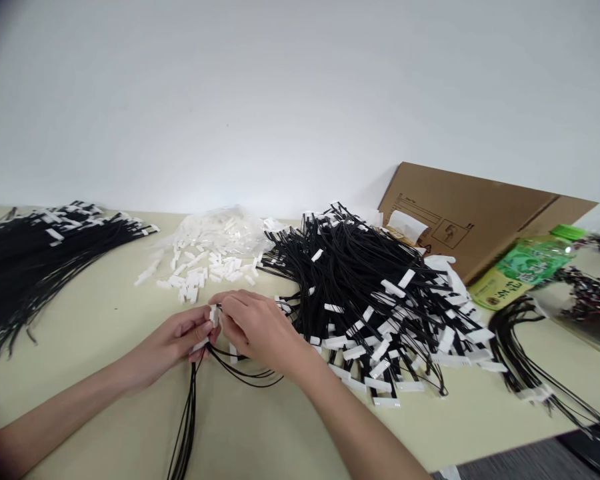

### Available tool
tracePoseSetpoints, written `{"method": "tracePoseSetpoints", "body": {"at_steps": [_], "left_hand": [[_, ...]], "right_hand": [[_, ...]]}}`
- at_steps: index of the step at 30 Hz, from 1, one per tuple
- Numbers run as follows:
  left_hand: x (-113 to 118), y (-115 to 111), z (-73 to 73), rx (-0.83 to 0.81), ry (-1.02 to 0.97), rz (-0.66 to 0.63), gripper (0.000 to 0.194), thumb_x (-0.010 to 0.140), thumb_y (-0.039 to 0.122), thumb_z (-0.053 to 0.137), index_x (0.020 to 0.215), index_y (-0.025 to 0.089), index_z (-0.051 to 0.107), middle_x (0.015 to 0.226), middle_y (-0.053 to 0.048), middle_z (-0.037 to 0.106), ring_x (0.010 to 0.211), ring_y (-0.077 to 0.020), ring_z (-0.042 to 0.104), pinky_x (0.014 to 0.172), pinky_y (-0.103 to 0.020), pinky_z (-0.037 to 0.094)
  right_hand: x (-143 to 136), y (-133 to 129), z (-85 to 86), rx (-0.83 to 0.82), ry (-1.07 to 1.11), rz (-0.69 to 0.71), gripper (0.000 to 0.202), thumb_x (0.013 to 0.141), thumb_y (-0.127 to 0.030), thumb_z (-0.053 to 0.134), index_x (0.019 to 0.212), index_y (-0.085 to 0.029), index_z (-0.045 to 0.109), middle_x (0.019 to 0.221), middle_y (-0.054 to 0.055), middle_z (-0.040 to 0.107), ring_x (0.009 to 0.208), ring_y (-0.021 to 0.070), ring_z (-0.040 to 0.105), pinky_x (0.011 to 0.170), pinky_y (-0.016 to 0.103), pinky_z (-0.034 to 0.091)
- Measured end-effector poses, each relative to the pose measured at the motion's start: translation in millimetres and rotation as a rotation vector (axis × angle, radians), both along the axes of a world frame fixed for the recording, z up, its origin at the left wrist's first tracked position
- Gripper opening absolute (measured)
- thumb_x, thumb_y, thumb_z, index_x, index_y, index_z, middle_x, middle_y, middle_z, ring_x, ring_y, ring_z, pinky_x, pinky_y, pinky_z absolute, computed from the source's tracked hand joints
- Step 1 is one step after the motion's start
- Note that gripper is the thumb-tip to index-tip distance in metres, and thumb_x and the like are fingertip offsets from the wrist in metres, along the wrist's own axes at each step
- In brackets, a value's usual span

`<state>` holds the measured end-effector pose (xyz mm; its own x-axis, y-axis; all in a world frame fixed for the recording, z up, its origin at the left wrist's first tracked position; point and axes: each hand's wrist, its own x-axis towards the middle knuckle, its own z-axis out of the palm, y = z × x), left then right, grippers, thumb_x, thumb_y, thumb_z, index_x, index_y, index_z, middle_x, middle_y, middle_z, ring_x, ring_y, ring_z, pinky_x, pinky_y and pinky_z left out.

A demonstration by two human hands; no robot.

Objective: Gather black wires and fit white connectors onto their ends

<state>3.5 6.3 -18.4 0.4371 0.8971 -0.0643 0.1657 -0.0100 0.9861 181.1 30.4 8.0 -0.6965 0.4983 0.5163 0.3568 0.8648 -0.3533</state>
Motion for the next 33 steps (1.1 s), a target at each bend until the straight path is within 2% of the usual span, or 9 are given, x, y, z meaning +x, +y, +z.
{"method": "tracePoseSetpoints", "body": {"at_steps": [4, 11, 24, 33], "left_hand": [[0.1, -0.4, 0.1, 0.006, 0.012, -0.005, 0.033, 0.081, 0.045, 0.041, 0.075, 0.013, 0.044, 0.071, -0.002, 0.043, 0.056, -0.0075, 0.041, 0.053, -0.019, 0.035], [-0.5, -0.1, -2.4, 0.006, 0.031, -0.01, 0.031, 0.083, 0.044, 0.04, 0.077, 0.014, 0.044, 0.073, -0.001, 0.043, 0.058, -0.0071, 0.042, 0.054, -0.019, 0.035], [1.5, 0.3, -2.7, -0.027, -0.015, -0.002, 0.032, 0.082, 0.044, 0.041, 0.077, 0.013, 0.044, 0.074, -0.002, 0.043, 0.06, -0.0074, 0.041, 0.054, -0.019, 0.034], [1.9, -0.7, -1.0, -0.092, -0.079, 0.072, 0.032, 0.082, 0.046, 0.04, 0.082, 0.014, 0.043, 0.078, -0.002, 0.044, 0.063, -0.0071, 0.04, 0.058, -0.02, 0.033]], "right_hand": [[0.8, -0.5, 1.3, -0.047, 0.026, 0.013, 0.011, 0.085, -0.015, 0.032, 0.075, -0.015, 0.036, 0.104, 0.007, 0.053, 0.092, 0.0122, 0.049, 0.072, 0.023, 0.04], [2.2, 0.2, 2.3, -0.095, 0.058, 0.059, 0.012, 0.084, -0.013, 0.034, 0.073, -0.015, 0.031, 0.103, 0.006, 0.052, 0.092, 0.0105, 0.048, 0.077, 0.022, 0.039], [1.7, -0.1, 1.3, -0.086, 0.058, 0.067, 0.011, 0.086, -0.012, 0.032, 0.075, -0.015, 0.033, 0.104, 0.007, 0.051, 0.095, 0.011, 0.047, 0.079, 0.023, 0.039], [0.6, 4.2, -4.0, -0.028, 0.104, -0.021, 0.013, 0.081, -0.009, 0.035, 0.071, -0.015, 0.03, 0.11, 0.007, 0.05, 0.099, 0.013, 0.047, 0.08, 0.025, 0.04]]}}
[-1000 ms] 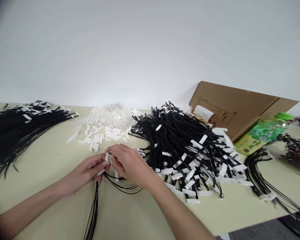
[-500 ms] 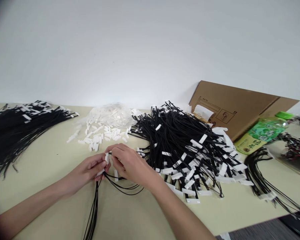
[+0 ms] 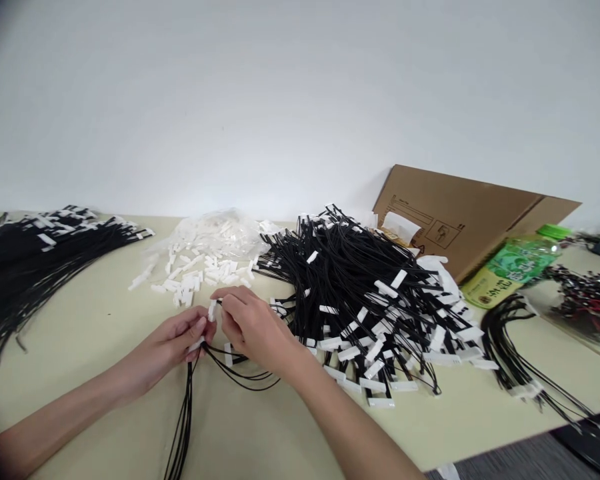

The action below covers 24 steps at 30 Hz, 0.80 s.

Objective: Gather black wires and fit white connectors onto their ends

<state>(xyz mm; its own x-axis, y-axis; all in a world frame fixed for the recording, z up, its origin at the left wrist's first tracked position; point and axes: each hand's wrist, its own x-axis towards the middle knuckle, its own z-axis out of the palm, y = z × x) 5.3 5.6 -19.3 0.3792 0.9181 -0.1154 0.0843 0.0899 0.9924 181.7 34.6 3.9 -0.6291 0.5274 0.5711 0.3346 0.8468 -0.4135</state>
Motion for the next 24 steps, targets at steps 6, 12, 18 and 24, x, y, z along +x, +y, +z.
{"method": "tracePoseSetpoints", "body": {"at_steps": [6, 12, 18, 24], "left_hand": [[-0.7, 0.4, 0.6, -0.048, -0.058, 0.109, 0.032, 0.078, 0.044, 0.049, 0.088, 0.014, 0.048, 0.078, -0.002, 0.04, 0.069, -0.0076, 0.037, 0.06, -0.018, 0.032], [-2.6, 3.3, -4.7, -0.053, -0.157, 0.194, 0.036, 0.076, 0.042, 0.054, 0.099, 0.016, 0.047, 0.086, -0.002, 0.043, 0.075, -0.0087, 0.038, 0.065, -0.019, 0.032], [0.5, 1.4, -5.6, -0.047, -0.233, 0.236, 0.038, 0.076, 0.041, 0.054, 0.103, 0.017, 0.046, 0.082, -0.002, 0.042, 0.075, -0.0095, 0.037, 0.065, -0.019, 0.034], [3.5, -1.4, -3.2, -0.044, -0.269, 0.203, 0.031, 0.076, 0.041, 0.053, 0.092, 0.015, 0.048, 0.082, -0.003, 0.042, 0.077, -0.0102, 0.037, 0.067, -0.02, 0.034]], "right_hand": [[-1.8, 0.0, -1.6, 0.027, 0.08, -0.034, 0.009, 0.081, -0.01, 0.037, 0.075, -0.015, 0.035, 0.111, 0.007, 0.05, 0.102, 0.0123, 0.047, 0.082, 0.024, 0.041], [-3.5, 0.9, -2.1, 0.061, 0.119, -0.03, 0.007, 0.082, -0.009, 0.036, 0.077, -0.014, 0.037, 0.111, 0.008, 0.049, 0.102, 0.0134, 0.046, 0.085, 0.027, 0.04], [-4.4, 0.0, -4.1, 0.057, 0.109, -0.016, 0.007, 0.082, -0.009, 0.037, 0.077, -0.015, 0.036, 0.113, 0.006, 0.048, 0.104, 0.0118, 0.045, 0.086, 0.025, 0.04], [-7.5, -3.1, -5.3, 0.011, 0.08, 0.022, 0.011, 0.083, -0.01, 0.036, 0.074, -0.015, 0.033, 0.113, 0.006, 0.047, 0.103, 0.0105, 0.045, 0.084, 0.024, 0.04]]}}
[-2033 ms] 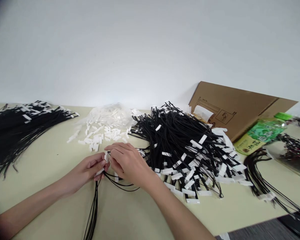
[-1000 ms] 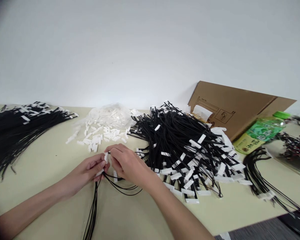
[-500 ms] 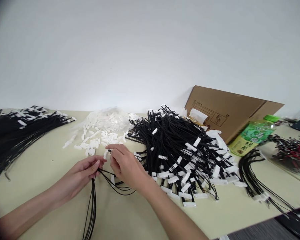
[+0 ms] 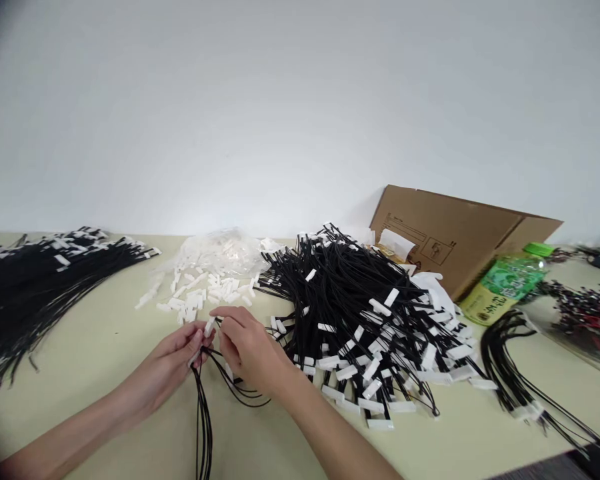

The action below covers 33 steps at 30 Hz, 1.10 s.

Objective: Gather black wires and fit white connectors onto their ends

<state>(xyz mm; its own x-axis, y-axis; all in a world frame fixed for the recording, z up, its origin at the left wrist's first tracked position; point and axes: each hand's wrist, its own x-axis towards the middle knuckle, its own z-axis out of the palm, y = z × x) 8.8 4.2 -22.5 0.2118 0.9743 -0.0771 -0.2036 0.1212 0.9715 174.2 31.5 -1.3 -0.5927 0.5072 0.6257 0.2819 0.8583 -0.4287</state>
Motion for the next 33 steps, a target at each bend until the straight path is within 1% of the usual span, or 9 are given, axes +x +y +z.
{"method": "tracePoseSetpoints", "body": {"at_steps": [6, 11, 14, 18, 21, 24, 26, 31, 33], "left_hand": [[-1.9, 2.3, -4.4, 0.02, 0.083, -0.02, 0.033, 0.078, 0.045, 0.049, 0.08, 0.013, 0.043, 0.079, -0.002, 0.04, 0.071, -0.0094, 0.035, 0.063, -0.02, 0.033], [-3.0, 2.9, -4.7, 0.061, 0.129, -0.038, 0.035, 0.078, 0.047, 0.047, 0.078, 0.013, 0.04, 0.077, -0.002, 0.04, 0.071, -0.0096, 0.036, 0.064, -0.021, 0.033], [-2.9, 2.6, -3.4, 0.076, 0.157, -0.043, 0.036, 0.078, 0.048, 0.047, 0.077, 0.013, 0.04, 0.075, -0.002, 0.04, 0.068, -0.0095, 0.036, 0.061, -0.02, 0.032], [-2.6, 1.6, -1.1, 0.097, 0.206, -0.063, 0.036, 0.079, 0.049, 0.045, 0.077, 0.013, 0.041, 0.074, -0.002, 0.04, 0.067, -0.0096, 0.036, 0.059, -0.02, 0.031], [-2.7, 0.7, 1.2, 0.092, 0.221, -0.084, 0.036, 0.079, 0.048, 0.045, 0.076, 0.013, 0.041, 0.074, -0.002, 0.04, 0.066, -0.0092, 0.036, 0.059, -0.02, 0.03], [-2.9, 0.7, 2.8, 0.088, 0.232, -0.096, 0.036, 0.079, 0.049, 0.045, 0.077, 0.013, 0.042, 0.074, -0.002, 0.04, 0.066, -0.0093, 0.035, 0.059, -0.02, 0.03], [-3.2, 1.4, 2.8, 0.093, 0.238, -0.096, 0.036, 0.079, 0.049, 0.045, 0.078, 0.013, 0.043, 0.074, -0.001, 0.04, 0.067, -0.0093, 0.035, 0.059, -0.02, 0.03], [-3.0, 2.3, 2.5, 0.094, 0.237, -0.096, 0.036, 0.078, 0.049, 0.045, 0.077, 0.013, 0.043, 0.073, -0.001, 0.039, 0.066, -0.0093, 0.035, 0.059, -0.021, 0.03], [-2.5, 1.6, 3.6, 0.097, 0.236, -0.092, 0.037, 0.078, 0.05, 0.045, 0.075, 0.013, 0.042, 0.072, -0.002, 0.039, 0.065, -0.0093, 0.035, 0.058, -0.021, 0.03]], "right_hand": [[-0.7, -0.7, 2.1, -0.055, 0.02, 0.023, 0.01, 0.081, -0.01, 0.038, 0.073, -0.015, 0.034, 0.112, 0.006, 0.049, 0.104, 0.0108, 0.046, 0.083, 0.023, 0.04], [-2.4, -0.7, 2.3, -0.058, 0.081, -0.003, 0.006, 0.08, -0.012, 0.041, 0.074, -0.015, 0.04, 0.106, 0.008, 0.053, 0.096, 0.0101, 0.052, 0.065, 0.018, 0.041], [-2.5, 0.4, 1.5, -0.049, 0.091, -0.015, 0.007, 0.081, -0.015, 0.041, 0.074, -0.014, 0.043, 0.103, 0.01, 0.055, 0.097, 0.0118, 0.052, 0.06, 0.018, 0.04], [-0.9, 1.2, 0.6, -0.067, 0.076, -0.015, 0.008, 0.081, -0.016, 0.042, 0.073, -0.014, 0.041, 0.104, 0.007, 0.055, 0.076, 0.0081, 0.054, 0.053, 0.018, 0.036], [0.6, 0.6, 0.7, -0.08, 0.051, -0.014, 0.009, 0.081, -0.016, 0.041, 0.073, -0.015, 0.038, 0.105, 0.004, 0.055, 0.06, 0.0046, 0.047, 0.053, 0.018, 0.034], [2.0, -0.3, 2.6, -0.097, 0.018, -0.003, 0.009, 0.082, -0.016, 0.04, 0.074, -0.015, 0.036, 0.108, 0.002, 0.054, 0.052, 0.0029, 0.037, 0.052, 0.018, 0.033], [2.6, -1.0, 4.8, -0.106, 0.005, 0.009, 0.01, 0.082, -0.016, 0.039, 0.073, -0.015, 0.035, 0.106, 0.002, 0.054, 0.055, 0.0031, 0.039, 0.052, 0.017, 0.032], [3.3, -1.6, 8.3, -0.116, 0.008, 0.033, 0.01, 0.082, -0.015, 0.038, 0.073, -0.015, 0.035, 0.104, 0.003, 0.053, 0.075, 0.0056, 0.048, 0.055, 0.016, 0.032], [3.5, -1.4, 7.8, -0.119, 0.009, 0.037, 0.009, 0.082, -0.014, 0.038, 0.073, -0.015, 0.035, 0.105, 0.004, 0.053, 0.071, 0.005, 0.048, 0.054, 0.016, 0.032]]}}
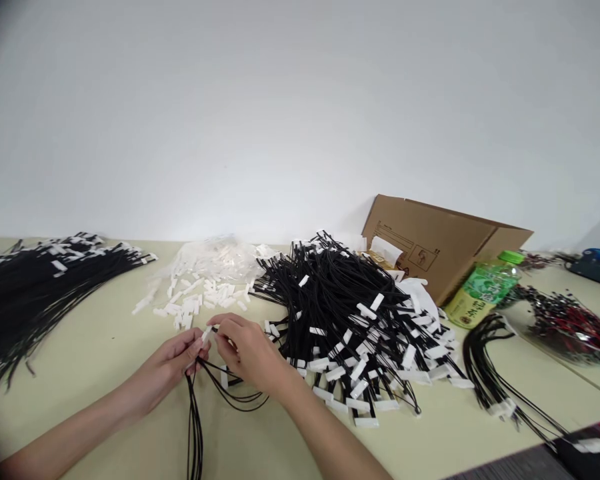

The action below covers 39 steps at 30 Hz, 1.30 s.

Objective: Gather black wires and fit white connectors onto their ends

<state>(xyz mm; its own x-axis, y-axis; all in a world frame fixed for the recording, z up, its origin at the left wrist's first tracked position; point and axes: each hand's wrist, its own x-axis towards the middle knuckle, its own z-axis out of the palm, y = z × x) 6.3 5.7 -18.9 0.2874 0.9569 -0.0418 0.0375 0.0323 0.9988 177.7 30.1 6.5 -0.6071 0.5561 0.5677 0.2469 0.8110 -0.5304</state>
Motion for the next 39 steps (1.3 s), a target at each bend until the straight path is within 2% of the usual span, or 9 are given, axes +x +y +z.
{"method": "tracePoseSetpoints", "body": {"at_steps": [3, 8, 14, 22, 28, 39], "left_hand": [[0.8, -1.4, 2.0, -0.003, 0.005, 0.009, 0.038, 0.077, 0.051, 0.046, 0.074, 0.013, 0.042, 0.071, -0.001, 0.039, 0.064, -0.0093, 0.034, 0.057, -0.021, 0.029], [0.9, -1.9, 1.9, -0.014, -0.004, 0.001, 0.037, 0.078, 0.05, 0.046, 0.075, 0.013, 0.043, 0.072, -0.001, 0.039, 0.065, -0.0095, 0.034, 0.058, -0.02, 0.029], [0.7, -1.2, -1.0, -0.011, -0.008, 0.003, 0.038, 0.076, 0.051, 0.047, 0.074, 0.013, 0.043, 0.071, -0.001, 0.04, 0.064, -0.0098, 0.034, 0.057, -0.02, 0.029], [0.0, -1.9, 3.3, -0.048, -0.082, 0.04, 0.04, 0.074, 0.052, 0.05, 0.073, 0.013, 0.041, 0.072, -0.001, 0.038, 0.065, -0.0096, 0.033, 0.058, -0.02, 0.029], [-1.3, -1.7, 0.4, -0.078, -0.122, 0.042, 0.037, 0.076, 0.049, 0.049, 0.078, 0.013, 0.041, 0.075, -0.002, 0.038, 0.068, -0.0098, 0.033, 0.06, -0.02, 0.03], [-1.4, -2.7, 5.7, -0.103, -0.17, 0.029, 0.032, 0.076, 0.045, 0.052, 0.079, 0.013, 0.044, 0.074, -0.002, 0.038, 0.069, -0.0095, 0.033, 0.06, -0.019, 0.029]], "right_hand": [[0.0, 0.2, -1.2, 0.008, 0.005, -0.003, 0.007, 0.081, -0.012, 0.038, 0.074, -0.014, 0.037, 0.105, 0.005, 0.052, 0.064, 0.0041, 0.046, 0.053, 0.016, 0.033], [-0.8, -0.9, 1.1, 0.02, 0.029, 0.013, 0.009, 0.08, -0.011, 0.036, 0.072, -0.014, 0.037, 0.101, 0.007, 0.054, 0.08, 0.0087, 0.051, 0.061, 0.017, 0.036], [-2.2, -2.1, 4.5, 0.015, 0.029, 0.001, 0.009, 0.079, -0.009, 0.036, 0.072, -0.014, 0.036, 0.102, 0.006, 0.054, 0.075, 0.0074, 0.052, 0.061, 0.017, 0.038], [-4.8, -0.2, -3.7, 0.05, 0.025, -0.034, 0.008, 0.082, -0.013, 0.037, 0.077, -0.014, 0.043, 0.108, 0.009, 0.052, 0.099, 0.0116, 0.051, 0.078, 0.021, 0.042], [-4.9, -1.4, -2.0, 0.09, 0.042, -0.067, 0.007, 0.082, -0.014, 0.039, 0.077, -0.015, 0.044, 0.102, 0.007, 0.055, 0.088, 0.01, 0.055, 0.076, 0.02, 0.044], [-2.5, -3.0, 3.2, 0.086, 0.069, -0.031, 0.009, 0.083, -0.013, 0.038, 0.077, -0.014, 0.044, 0.102, 0.008, 0.055, 0.089, 0.0098, 0.054, 0.075, 0.02, 0.043]]}}
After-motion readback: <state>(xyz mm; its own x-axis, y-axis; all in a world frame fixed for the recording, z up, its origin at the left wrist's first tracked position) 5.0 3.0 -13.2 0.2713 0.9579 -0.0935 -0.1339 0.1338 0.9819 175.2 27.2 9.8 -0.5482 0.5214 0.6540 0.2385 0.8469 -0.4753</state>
